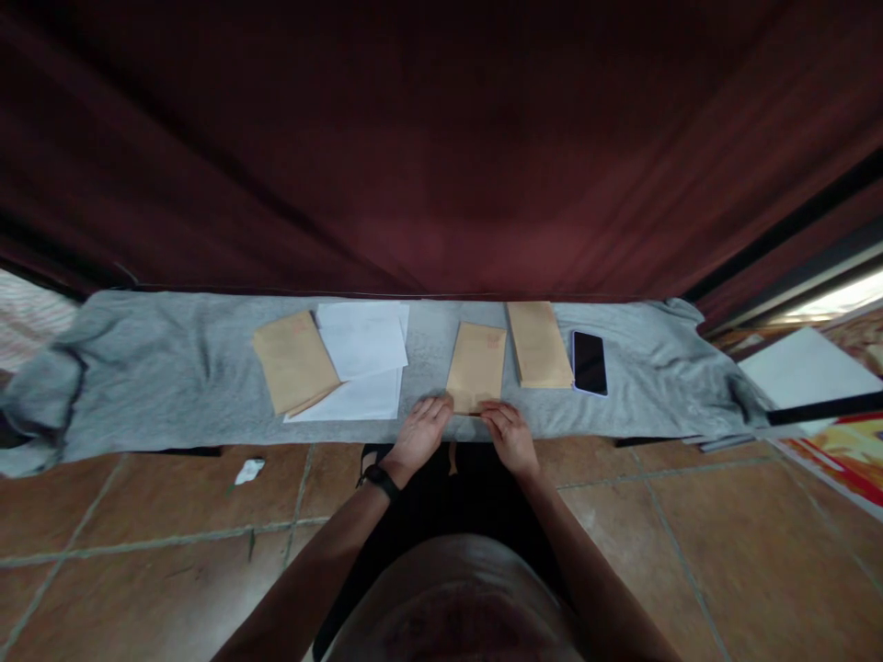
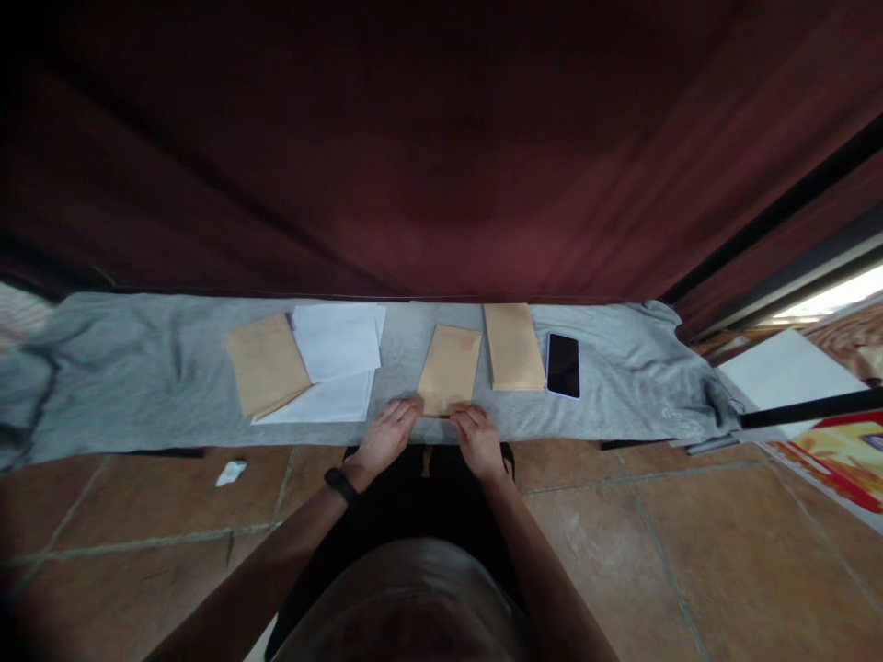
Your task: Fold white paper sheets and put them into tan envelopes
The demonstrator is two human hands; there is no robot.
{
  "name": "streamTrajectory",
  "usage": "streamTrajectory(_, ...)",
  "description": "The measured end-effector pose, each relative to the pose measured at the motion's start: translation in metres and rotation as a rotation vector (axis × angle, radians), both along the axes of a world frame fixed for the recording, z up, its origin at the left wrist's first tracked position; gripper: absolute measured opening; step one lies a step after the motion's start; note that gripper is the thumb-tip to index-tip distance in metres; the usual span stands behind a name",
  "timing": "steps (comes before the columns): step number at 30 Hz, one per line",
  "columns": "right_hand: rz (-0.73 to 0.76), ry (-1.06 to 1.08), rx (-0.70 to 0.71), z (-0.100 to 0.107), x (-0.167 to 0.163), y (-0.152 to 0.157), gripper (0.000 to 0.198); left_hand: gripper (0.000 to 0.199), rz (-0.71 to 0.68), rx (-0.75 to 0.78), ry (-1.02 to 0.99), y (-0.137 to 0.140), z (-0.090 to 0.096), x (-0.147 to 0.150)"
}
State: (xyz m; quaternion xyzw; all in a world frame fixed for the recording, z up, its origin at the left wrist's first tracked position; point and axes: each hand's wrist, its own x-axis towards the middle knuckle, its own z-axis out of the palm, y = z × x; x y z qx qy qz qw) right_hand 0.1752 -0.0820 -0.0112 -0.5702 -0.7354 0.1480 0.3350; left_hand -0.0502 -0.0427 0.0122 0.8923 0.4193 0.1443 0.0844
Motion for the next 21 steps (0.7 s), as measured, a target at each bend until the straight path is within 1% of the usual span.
streamTrajectory(3, 0.035, 0.030, 0.027, -0.002, 0.004, -0.003, 0.026, 0.031, -0.005, -0.009, 0.018, -0.007, 0.000, 0.001)
streamTrajectory(5, 0.074, 0.024, 0.029, -0.002, 0.006, -0.006, 0.024, 0.028, -0.014, -0.016, -0.009, -0.011, 0.002, 0.001)
streamTrajectory(8, 0.108, 0.024, 0.025, -0.002, 0.008, -0.008, 0.022, 0.030, -0.003, -0.027, -0.099, -0.001, 0.008, 0.002)
streamTrajectory(10, 0.110, 0.037, 0.033, -0.002, 0.007, -0.008, 0.021, 0.035, -0.002, -0.023, -0.157, 0.020, 0.014, 0.007)
streamTrajectory(12, 0.108, 0.051, 0.047, 0.000, 0.007, -0.008, 0.021, 0.042, -0.006, 0.002, -0.169, 0.051, 0.017, 0.015)
streamTrajectory(14, 0.110, 0.064, 0.065, 0.002, 0.006, -0.007, 0.021, 0.048, -0.011, 0.024, -0.130, 0.086, 0.017, 0.026)
streamTrajectory(16, 0.120, 0.073, 0.079, 0.004, 0.006, -0.007, 0.021, 0.051, -0.013, 0.022, -0.080, 0.119, 0.014, 0.038)
streamTrajectory(18, 0.124, 0.075, 0.087, 0.005, 0.006, -0.007, 0.020, 0.052, -0.042, 0.008, -0.027, 0.146, 0.009, 0.048)
streamTrajectory(21, 0.123, 0.079, 0.089, 0.005, 0.006, -0.007, 0.018, 0.055, -0.111, -0.016, 0.042, 0.173, 0.000, 0.062)
